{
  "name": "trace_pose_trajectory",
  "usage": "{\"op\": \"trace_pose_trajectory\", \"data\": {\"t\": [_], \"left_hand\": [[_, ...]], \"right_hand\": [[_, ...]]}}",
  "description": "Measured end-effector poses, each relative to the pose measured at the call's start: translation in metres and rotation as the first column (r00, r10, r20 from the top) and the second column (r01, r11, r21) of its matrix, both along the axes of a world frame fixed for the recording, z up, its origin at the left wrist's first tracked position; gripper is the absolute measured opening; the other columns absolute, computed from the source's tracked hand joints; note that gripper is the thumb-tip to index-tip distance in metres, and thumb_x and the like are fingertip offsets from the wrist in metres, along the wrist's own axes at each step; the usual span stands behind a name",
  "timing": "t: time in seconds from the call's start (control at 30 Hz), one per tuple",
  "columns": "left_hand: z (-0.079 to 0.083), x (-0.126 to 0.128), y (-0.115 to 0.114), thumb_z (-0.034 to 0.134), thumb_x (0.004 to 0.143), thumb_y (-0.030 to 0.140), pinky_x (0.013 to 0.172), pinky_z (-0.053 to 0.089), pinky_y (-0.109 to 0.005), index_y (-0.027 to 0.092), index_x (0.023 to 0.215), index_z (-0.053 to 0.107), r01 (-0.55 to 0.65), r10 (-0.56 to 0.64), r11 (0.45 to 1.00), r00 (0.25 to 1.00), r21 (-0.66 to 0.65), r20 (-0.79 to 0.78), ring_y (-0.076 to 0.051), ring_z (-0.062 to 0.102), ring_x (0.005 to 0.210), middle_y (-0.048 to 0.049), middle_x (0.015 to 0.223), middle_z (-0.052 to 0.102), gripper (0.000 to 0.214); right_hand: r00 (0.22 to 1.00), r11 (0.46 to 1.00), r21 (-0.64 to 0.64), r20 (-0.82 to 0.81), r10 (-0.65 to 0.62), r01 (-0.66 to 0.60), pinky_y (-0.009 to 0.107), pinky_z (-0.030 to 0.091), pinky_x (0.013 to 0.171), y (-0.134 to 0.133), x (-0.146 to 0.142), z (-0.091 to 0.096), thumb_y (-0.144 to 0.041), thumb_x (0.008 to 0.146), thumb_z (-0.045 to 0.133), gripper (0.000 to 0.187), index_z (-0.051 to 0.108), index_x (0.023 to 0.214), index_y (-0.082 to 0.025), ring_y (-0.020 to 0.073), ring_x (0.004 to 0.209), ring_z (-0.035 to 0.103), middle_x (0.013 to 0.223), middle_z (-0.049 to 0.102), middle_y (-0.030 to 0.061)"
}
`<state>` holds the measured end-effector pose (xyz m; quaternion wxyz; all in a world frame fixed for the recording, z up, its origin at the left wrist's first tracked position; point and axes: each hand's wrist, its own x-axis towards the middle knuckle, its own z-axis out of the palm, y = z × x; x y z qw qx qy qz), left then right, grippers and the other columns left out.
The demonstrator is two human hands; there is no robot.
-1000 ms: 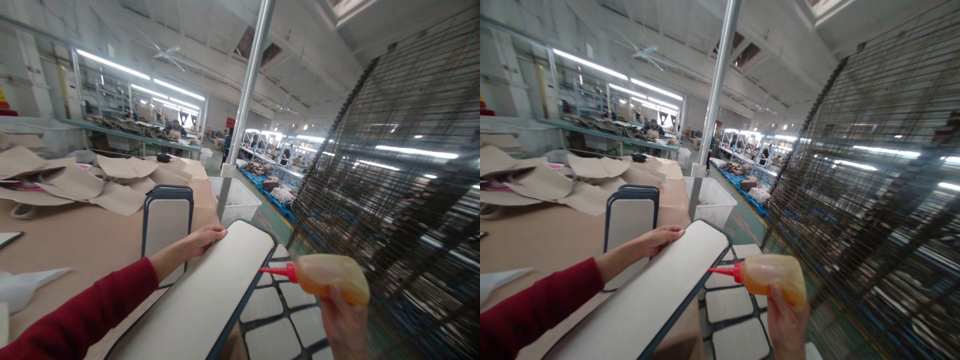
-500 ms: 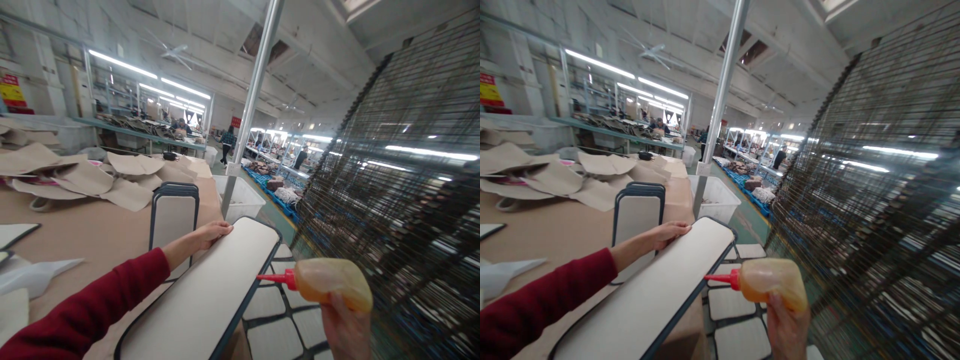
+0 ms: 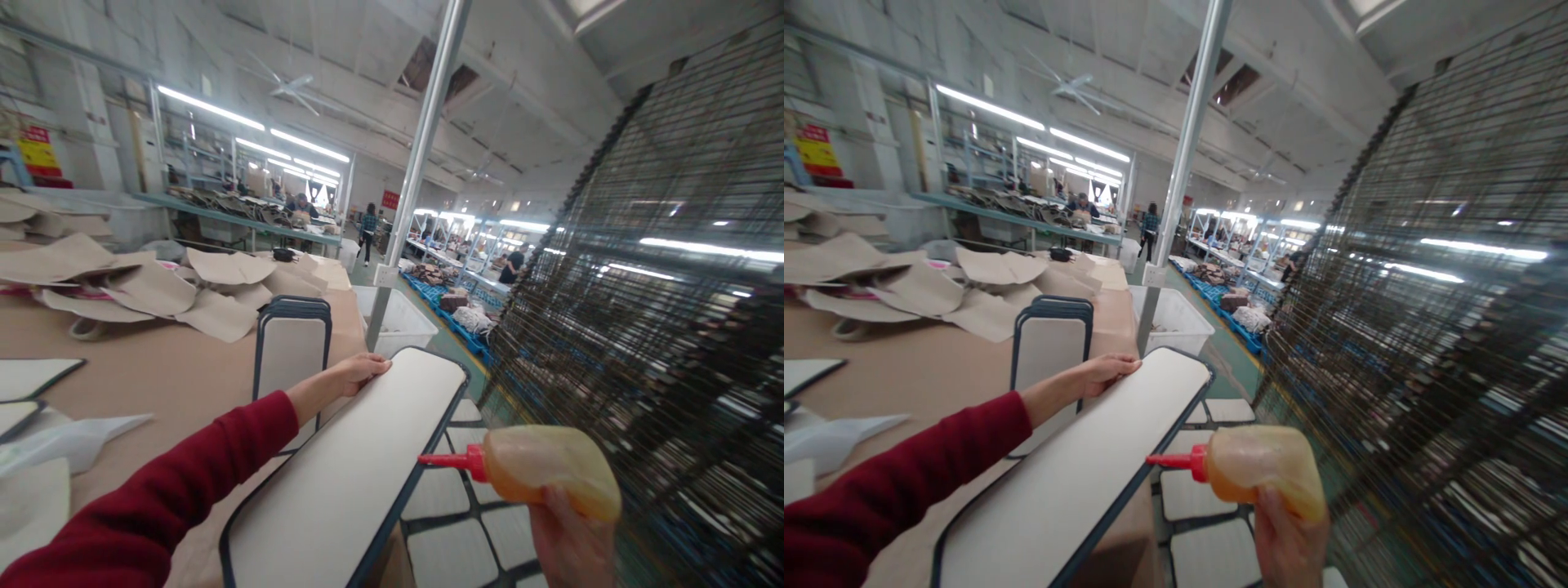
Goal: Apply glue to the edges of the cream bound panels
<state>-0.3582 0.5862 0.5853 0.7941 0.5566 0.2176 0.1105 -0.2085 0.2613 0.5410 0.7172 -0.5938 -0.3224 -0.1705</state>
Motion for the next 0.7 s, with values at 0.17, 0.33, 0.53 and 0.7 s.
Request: {"op": "trace_pose_trajectory", "data": {"t": [0.17,0.33,0.53,0.7], "left_hand": [[0.005,0.004,0.0,0.085,0.07,0.029,0.056,0.052,-0.027,0.018,0.074,0.055,-0.007,0.007,1.0,1.0,0.002,-0.01,-0.017,0.063,0.056,0.0016,0.06,0.063,0.032],[0.013,0.007,-0.001,0.081,0.075,0.024,0.058,0.053,-0.028,0.016,0.077,0.059,-0.016,0.017,1.0,1.0,0.014,-0.025,-0.016,0.063,0.057,-0.0011,0.066,0.067,0.023],[0.018,0.013,-0.003,0.075,0.081,0.022,0.058,0.052,-0.027,0.016,0.077,0.06,-0.028,0.029,0.999,0.998,0.03,-0.048,-0.015,0.061,0.055,-0.0014,0.066,0.067,0.017],[0.022,0.019,-0.004,0.072,0.085,0.022,0.056,0.053,-0.026,0.017,0.077,0.058,-0.02,0.022,0.999,0.998,0.032,-0.066,-0.015,0.062,0.054,-0.0007,0.063,0.066,0.017]], "right_hand": [[0.999,0.987,-0.158,0.038,0.007,-0.001,0.046,0.062,0.067,-0.015,0.002,0.004,-0.042,0.06,0.09,0.029,0.071,0.073,-0.025,0.0294,0.076,0.067,0.07,0.064,0.0058],[0.995,0.978,-0.19,0.044,0.091,-0.081,0.039,0.062,0.059,-0.015,-0.007,0.012,-0.036,0.052,0.095,0.032,0.068,0.064,-0.022,0.025,0.063,0.064,0.062,0.061,0.0038],[0.991,0.997,0.025,-0.111,0.078,-0.076,0.032,0.061,0.06,-0.001,-0.022,-0.011,-0.044,0.067,0.086,0.028,0.069,0.077,-0.023,0.0222,0.066,0.068,0.07,0.067,0.0035],[0.985,0.997,0.04,-0.155,0.078,-0.072,0.029,0.061,0.062,-0.007,-0.022,-0.016,-0.037,0.062,0.09,0.033,0.073,0.085,-0.02,0.0221,0.067,0.068,0.078,0.071,0.0074]]}}
